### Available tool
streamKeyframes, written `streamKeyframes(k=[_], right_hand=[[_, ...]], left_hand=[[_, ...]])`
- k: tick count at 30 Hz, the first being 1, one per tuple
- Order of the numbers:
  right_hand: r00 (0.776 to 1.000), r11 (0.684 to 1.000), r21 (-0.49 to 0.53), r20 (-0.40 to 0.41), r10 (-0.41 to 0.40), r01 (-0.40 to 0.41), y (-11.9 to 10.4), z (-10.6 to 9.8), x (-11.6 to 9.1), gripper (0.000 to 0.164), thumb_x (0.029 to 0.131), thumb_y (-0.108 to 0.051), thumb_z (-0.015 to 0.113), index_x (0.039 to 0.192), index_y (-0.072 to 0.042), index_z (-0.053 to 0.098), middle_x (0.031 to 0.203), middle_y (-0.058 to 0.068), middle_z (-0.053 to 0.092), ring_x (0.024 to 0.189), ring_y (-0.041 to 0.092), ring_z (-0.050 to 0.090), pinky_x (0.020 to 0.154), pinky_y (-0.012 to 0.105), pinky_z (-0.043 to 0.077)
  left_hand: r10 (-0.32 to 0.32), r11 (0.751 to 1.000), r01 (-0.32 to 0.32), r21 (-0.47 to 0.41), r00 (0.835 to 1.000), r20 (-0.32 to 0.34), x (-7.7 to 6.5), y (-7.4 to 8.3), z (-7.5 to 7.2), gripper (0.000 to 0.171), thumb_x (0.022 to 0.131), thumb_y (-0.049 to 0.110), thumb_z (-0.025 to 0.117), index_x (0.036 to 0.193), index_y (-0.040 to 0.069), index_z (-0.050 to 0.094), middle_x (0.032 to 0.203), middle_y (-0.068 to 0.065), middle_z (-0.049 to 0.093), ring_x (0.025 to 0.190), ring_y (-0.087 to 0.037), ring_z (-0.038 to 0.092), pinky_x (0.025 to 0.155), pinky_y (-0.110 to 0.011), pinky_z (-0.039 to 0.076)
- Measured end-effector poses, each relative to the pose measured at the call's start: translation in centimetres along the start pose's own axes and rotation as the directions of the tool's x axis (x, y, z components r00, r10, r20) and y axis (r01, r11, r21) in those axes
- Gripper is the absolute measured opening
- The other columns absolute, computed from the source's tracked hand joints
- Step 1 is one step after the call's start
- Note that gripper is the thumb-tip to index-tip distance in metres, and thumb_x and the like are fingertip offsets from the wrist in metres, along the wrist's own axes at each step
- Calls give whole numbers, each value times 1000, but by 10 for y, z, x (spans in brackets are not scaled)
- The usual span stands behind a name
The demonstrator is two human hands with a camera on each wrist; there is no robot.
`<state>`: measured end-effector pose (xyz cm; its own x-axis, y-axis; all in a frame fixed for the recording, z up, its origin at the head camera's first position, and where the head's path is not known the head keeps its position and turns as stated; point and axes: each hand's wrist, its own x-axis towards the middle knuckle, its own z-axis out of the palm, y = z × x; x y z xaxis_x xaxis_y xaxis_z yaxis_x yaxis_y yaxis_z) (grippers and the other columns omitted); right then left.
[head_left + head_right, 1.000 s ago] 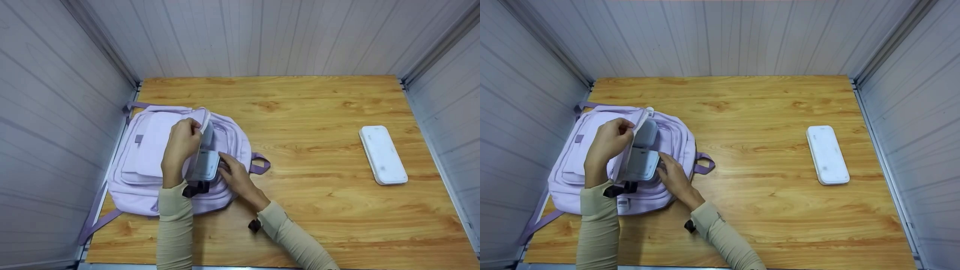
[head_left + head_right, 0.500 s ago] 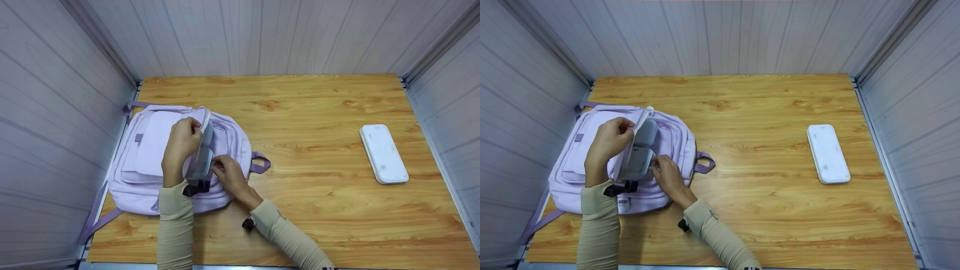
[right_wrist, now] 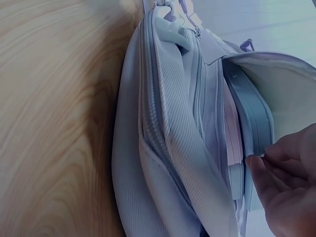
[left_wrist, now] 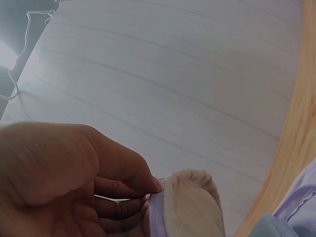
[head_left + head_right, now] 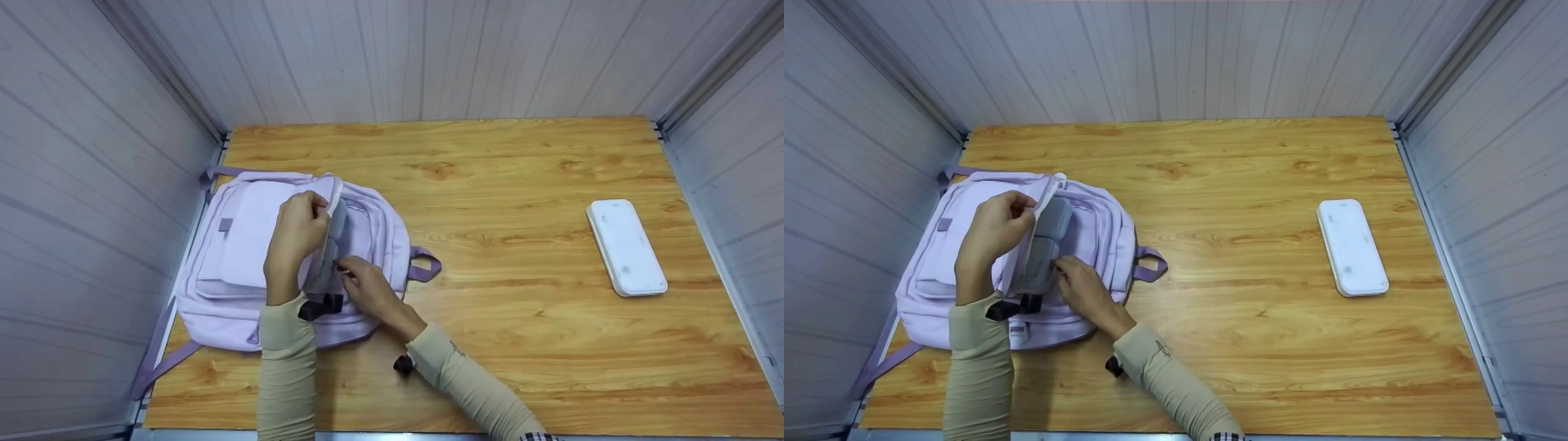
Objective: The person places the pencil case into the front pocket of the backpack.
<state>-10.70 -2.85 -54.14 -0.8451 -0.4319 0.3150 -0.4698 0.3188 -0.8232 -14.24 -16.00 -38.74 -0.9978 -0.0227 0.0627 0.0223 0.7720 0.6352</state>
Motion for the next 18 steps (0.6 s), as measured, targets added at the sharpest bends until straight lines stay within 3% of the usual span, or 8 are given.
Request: streamKeyframes(k=[18], right_hand=[[994,1000,-15,111,-9,10,-1,0,5,42,83,7,50,124,3,58,119,15,61,106,23,61,89,23,50]], left_hand=[[-9,1000,8,-15,1000,-9,0,-3,0,23,87,3,48,98,-7,65,92,-20,64,83,-30,58,75,-41,47]])
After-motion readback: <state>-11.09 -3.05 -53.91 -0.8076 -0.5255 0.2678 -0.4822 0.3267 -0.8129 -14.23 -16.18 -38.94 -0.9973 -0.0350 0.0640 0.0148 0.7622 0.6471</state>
